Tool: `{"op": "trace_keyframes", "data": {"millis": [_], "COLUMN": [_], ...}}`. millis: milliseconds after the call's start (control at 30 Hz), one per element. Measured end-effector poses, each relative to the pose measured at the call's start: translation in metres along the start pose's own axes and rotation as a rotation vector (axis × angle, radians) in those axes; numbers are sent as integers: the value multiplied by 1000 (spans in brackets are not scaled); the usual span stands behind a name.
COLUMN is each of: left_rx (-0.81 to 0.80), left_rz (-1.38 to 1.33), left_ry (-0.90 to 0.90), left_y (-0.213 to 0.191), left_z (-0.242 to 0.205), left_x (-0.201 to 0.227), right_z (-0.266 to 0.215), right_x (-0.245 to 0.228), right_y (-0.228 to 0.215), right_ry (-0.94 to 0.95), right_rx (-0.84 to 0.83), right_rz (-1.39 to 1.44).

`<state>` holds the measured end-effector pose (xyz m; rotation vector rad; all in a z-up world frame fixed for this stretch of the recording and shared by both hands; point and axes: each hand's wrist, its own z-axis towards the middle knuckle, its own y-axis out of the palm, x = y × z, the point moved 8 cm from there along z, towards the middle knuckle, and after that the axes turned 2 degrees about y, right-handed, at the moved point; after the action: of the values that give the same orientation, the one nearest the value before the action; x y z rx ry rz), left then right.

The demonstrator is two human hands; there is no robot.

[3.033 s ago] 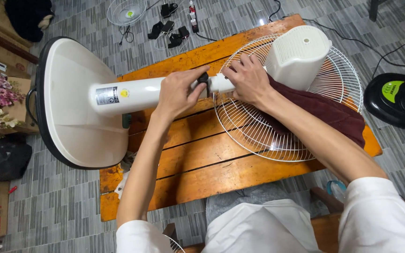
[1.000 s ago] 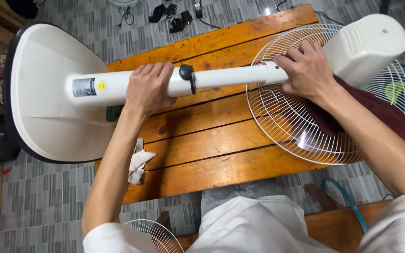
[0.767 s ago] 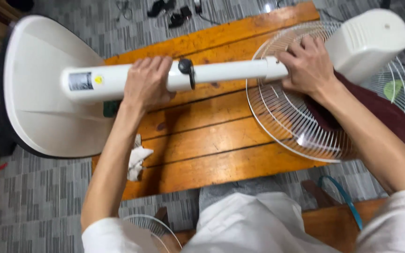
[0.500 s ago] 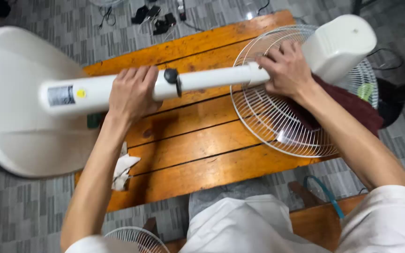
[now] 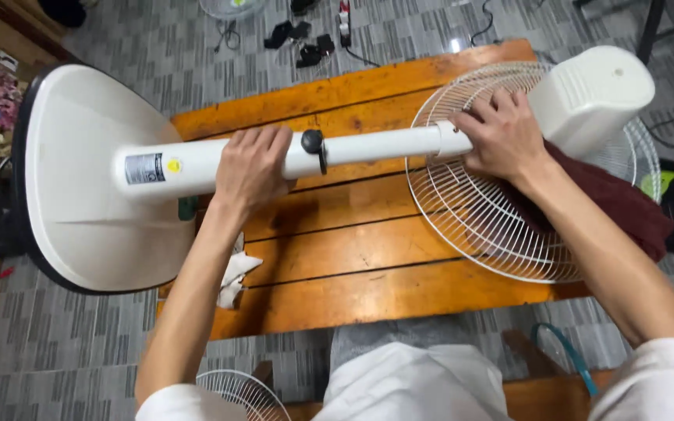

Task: Cleaning the motor housing and assembling the guard of a pedestal fan

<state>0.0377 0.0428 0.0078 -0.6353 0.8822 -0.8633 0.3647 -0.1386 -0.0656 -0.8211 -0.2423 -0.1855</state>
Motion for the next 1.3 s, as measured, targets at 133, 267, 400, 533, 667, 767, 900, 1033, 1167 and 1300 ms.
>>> {"op": "trace_keyframes", "data": {"millis": [133,267,400,533,667,767,900,1033,1167,1300], "left_rx": [39,50,68,74,72,63,-18,53,41,28], "left_rz": [30,17,38,64,34,34,88,53,49,59], "left_ry": [-21,-38,-46,-40,-39,-25,-41,-48,-48,-55], "left_y": [10,16,21,16,17,9,-11,17,36,38], "left_z": [-3,-11,-15,-13,-13,-10,2,-13,-15,-15], "left_x": [-4,-7,-6,-5,-7,-2,2,-5,-11,-12], "right_z": [1,20,28,43,58,92,141,98,31,37], "right_x": [-6,-26,4,52,107,76,-47,-74,-79,-98], "right_y": [3,-68,-113,-145,-131,-118,-120,-119,-69,-29], "right_ry": [-14,38,486,678,658,631,373,132,35,19], "right_rx": [-21,-151,-33,355,433,255,-94,-242,-176,-11], "right_rz": [-69,72,867,1241,1375,1169,1214,706,230,63]}}
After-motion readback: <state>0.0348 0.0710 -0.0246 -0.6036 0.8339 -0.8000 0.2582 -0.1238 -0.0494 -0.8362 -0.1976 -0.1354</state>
